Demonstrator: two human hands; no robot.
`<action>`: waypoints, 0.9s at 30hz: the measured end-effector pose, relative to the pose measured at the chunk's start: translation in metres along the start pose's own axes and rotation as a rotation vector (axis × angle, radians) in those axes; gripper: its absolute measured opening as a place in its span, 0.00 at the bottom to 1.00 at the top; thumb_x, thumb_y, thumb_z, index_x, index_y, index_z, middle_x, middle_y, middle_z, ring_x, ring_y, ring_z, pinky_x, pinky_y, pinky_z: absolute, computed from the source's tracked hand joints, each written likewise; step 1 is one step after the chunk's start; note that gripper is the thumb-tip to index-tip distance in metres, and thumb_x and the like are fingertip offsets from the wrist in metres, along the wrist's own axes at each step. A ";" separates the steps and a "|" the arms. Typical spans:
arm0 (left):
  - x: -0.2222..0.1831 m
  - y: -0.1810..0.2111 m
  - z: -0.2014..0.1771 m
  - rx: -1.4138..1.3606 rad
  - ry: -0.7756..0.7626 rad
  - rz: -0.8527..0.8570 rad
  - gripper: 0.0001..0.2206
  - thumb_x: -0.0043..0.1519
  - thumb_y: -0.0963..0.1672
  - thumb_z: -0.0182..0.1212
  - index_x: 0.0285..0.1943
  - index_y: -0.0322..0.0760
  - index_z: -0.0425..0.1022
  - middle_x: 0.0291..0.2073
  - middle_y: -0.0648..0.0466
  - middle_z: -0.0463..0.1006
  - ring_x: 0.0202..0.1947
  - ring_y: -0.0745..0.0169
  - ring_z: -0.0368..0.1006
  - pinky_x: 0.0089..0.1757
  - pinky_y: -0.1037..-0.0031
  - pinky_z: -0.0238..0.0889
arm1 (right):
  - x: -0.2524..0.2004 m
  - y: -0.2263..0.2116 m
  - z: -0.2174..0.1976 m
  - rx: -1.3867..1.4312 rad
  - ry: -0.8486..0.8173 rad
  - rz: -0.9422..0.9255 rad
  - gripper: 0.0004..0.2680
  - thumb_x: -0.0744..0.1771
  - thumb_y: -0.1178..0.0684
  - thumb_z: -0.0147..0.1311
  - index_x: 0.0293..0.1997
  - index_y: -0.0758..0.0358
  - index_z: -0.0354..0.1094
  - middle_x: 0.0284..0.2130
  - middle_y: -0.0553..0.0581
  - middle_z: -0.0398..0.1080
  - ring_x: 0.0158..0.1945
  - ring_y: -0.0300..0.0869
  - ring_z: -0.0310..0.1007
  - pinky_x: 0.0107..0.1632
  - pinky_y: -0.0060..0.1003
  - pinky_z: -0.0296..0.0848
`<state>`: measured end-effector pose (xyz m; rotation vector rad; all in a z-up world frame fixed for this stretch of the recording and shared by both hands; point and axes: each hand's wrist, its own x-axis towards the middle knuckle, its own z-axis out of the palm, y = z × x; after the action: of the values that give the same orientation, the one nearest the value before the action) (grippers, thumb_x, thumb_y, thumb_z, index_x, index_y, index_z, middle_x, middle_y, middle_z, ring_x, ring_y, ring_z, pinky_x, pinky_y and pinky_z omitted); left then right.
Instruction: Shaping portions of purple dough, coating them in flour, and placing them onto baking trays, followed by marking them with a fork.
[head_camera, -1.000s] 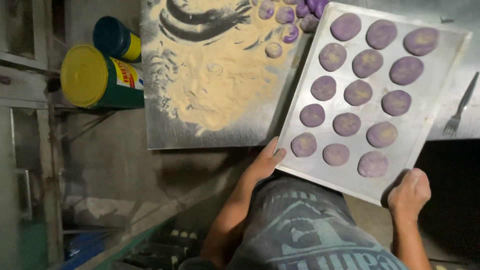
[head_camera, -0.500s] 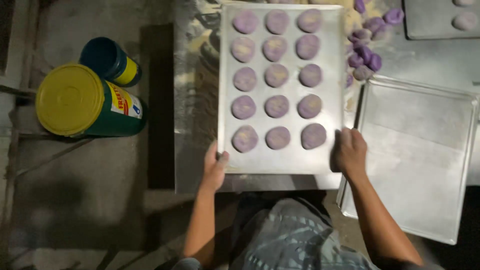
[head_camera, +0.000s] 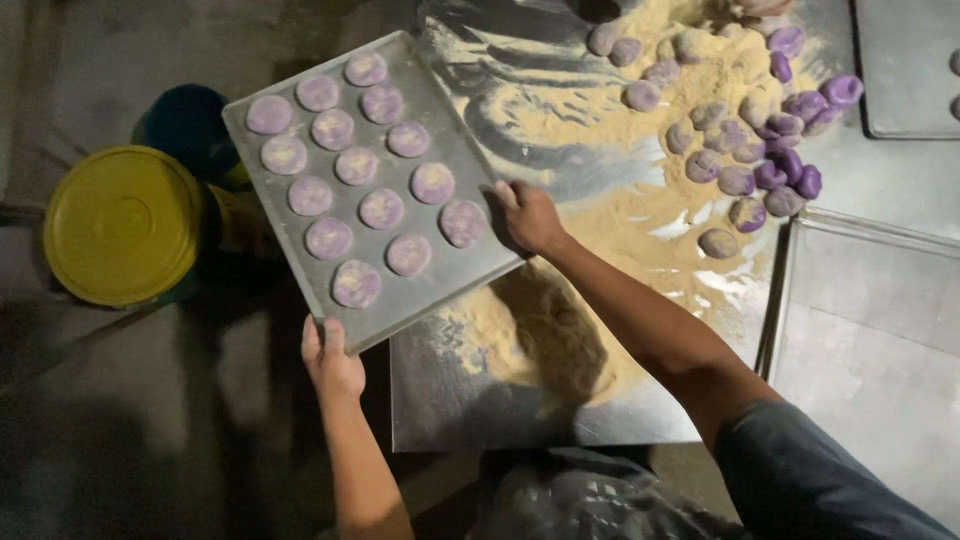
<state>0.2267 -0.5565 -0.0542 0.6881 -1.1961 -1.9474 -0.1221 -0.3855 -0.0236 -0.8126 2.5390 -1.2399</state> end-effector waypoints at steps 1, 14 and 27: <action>0.009 -0.005 -0.010 -0.025 0.030 0.025 0.20 0.70 0.47 0.58 0.68 0.31 0.65 0.59 0.50 0.72 0.57 0.56 0.69 0.58 0.63 0.64 | 0.014 -0.004 0.015 0.006 -0.041 0.022 0.18 0.71 0.39 0.46 0.43 0.68 0.71 0.35 0.77 0.71 0.42 0.69 0.72 0.43 0.54 0.70; 0.241 0.026 -0.063 0.152 -0.030 0.063 0.18 0.73 0.47 0.56 0.65 0.28 0.69 0.53 0.52 0.76 0.50 0.61 0.72 0.52 0.69 0.67 | 0.141 0.013 0.161 0.011 0.116 0.072 0.12 0.69 0.47 0.50 0.38 0.69 0.72 0.34 0.76 0.73 0.41 0.68 0.73 0.45 0.57 0.70; 0.326 -0.022 -0.043 0.186 -0.224 -0.158 0.12 0.72 0.47 0.58 0.56 0.35 0.75 0.45 0.57 0.78 0.44 0.67 0.74 0.46 0.73 0.68 | 0.106 0.037 0.126 0.075 0.336 0.257 0.12 0.71 0.49 0.46 0.43 0.70 0.69 0.37 0.76 0.73 0.44 0.69 0.72 0.48 0.56 0.69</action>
<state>0.0616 -0.8355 -0.1128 0.6898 -1.5153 -2.1045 -0.1731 -0.5097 -0.1257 -0.2648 2.7183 -1.4739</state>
